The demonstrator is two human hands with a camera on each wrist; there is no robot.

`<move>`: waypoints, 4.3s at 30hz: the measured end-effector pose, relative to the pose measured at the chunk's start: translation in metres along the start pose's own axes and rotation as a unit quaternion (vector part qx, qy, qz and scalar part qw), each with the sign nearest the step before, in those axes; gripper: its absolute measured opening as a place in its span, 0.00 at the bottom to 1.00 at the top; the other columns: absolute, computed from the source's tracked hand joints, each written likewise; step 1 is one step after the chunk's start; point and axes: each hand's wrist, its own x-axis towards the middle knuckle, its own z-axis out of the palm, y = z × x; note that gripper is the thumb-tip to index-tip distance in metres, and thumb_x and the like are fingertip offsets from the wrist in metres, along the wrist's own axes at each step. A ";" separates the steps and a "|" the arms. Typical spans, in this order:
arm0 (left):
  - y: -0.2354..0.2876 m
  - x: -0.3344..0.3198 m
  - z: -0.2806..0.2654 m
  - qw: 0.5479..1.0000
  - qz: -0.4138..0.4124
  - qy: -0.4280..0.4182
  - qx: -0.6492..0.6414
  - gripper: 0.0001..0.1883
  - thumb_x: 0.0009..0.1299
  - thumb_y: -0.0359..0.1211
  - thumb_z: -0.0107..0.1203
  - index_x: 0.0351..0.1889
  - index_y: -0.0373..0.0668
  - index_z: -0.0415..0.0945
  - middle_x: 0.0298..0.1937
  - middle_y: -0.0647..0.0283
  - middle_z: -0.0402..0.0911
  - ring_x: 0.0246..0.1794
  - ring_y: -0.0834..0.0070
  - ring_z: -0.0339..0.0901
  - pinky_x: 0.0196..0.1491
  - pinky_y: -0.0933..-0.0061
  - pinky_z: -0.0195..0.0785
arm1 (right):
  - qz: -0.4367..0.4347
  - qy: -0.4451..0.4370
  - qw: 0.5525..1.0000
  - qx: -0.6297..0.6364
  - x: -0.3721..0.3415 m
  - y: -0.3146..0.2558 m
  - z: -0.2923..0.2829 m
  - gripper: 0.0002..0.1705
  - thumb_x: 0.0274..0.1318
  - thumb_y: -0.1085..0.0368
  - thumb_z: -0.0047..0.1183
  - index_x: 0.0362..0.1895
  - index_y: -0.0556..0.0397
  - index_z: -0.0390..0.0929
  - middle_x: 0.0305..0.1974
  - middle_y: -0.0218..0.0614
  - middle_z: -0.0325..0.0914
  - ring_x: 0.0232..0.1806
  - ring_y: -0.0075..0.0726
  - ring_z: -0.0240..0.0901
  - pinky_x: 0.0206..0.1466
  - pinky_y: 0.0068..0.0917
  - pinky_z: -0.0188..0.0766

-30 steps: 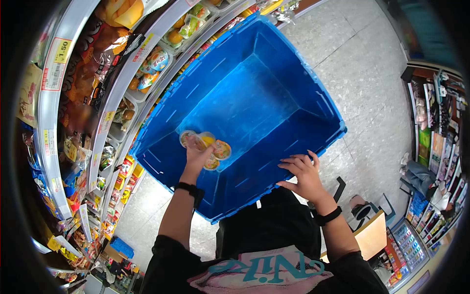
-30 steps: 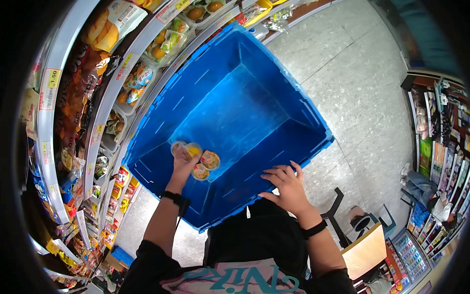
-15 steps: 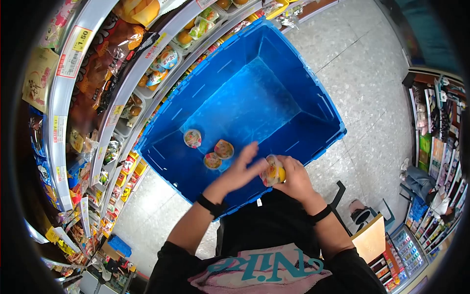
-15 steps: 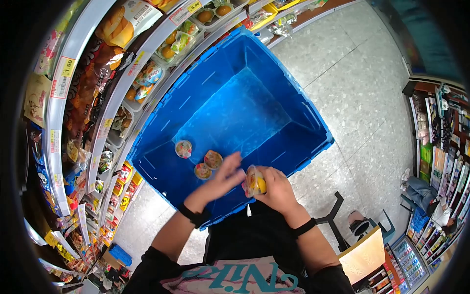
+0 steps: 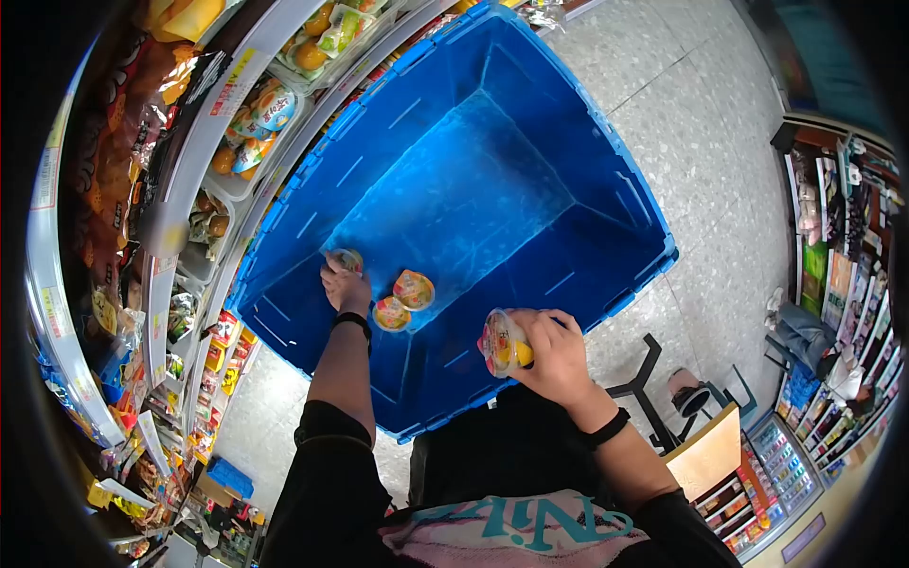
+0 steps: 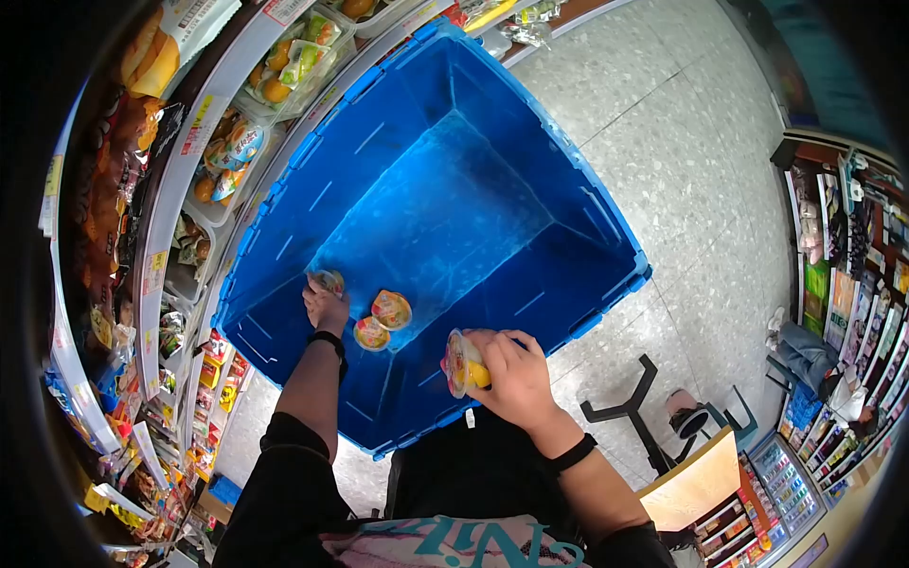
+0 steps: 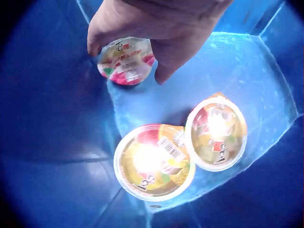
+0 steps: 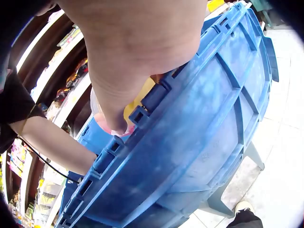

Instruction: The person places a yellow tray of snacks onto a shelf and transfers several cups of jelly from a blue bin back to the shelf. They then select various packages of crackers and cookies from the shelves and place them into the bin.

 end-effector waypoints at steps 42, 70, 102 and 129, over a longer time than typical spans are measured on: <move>-0.426 -0.297 -0.111 0.638 0.191 -0.199 -0.719 0.34 0.68 0.38 0.55 0.69 0.38 0.51 0.58 0.56 0.70 0.57 0.70 0.70 0.59 0.71 0.65 | -0.078 0.085 0.981 0.154 -0.213 -0.276 0.094 0.36 0.31 0.62 0.74 0.49 0.58 0.72 0.42 0.41 0.79 0.45 0.38 0.77 0.49 0.32 0.72; -0.595 -0.223 -0.207 0.642 0.222 0.069 -0.731 0.33 0.62 0.27 0.57 0.67 0.42 0.58 0.55 0.61 0.72 0.56 0.72 0.70 0.56 0.70 0.66 | -0.070 0.051 0.979 0.182 -0.248 -0.343 0.185 0.34 0.34 0.64 0.73 0.50 0.57 0.73 0.45 0.39 0.78 0.46 0.35 0.76 0.51 0.30 0.71; -0.802 -0.005 -0.310 0.868 0.174 0.454 -0.101 0.26 0.69 0.53 0.47 0.48 0.39 0.78 0.44 0.49 0.80 0.47 0.53 0.75 0.55 0.53 0.65 | -0.049 0.053 0.995 0.072 -0.184 -0.568 0.364 0.36 0.35 0.60 0.72 0.51 0.56 0.71 0.45 0.45 0.76 0.46 0.46 0.75 0.50 0.34 0.71; -0.754 -0.125 -0.256 0.728 0.438 0.178 -0.497 0.40 0.52 0.31 0.66 0.64 0.39 0.61 0.60 0.53 0.68 0.60 0.63 0.68 0.61 0.66 0.62 | -0.220 -0.079 0.966 0.109 -0.108 -0.642 0.411 0.38 0.43 0.61 0.68 0.58 0.55 0.65 0.54 0.46 0.69 0.55 0.44 0.70 0.56 0.33 0.68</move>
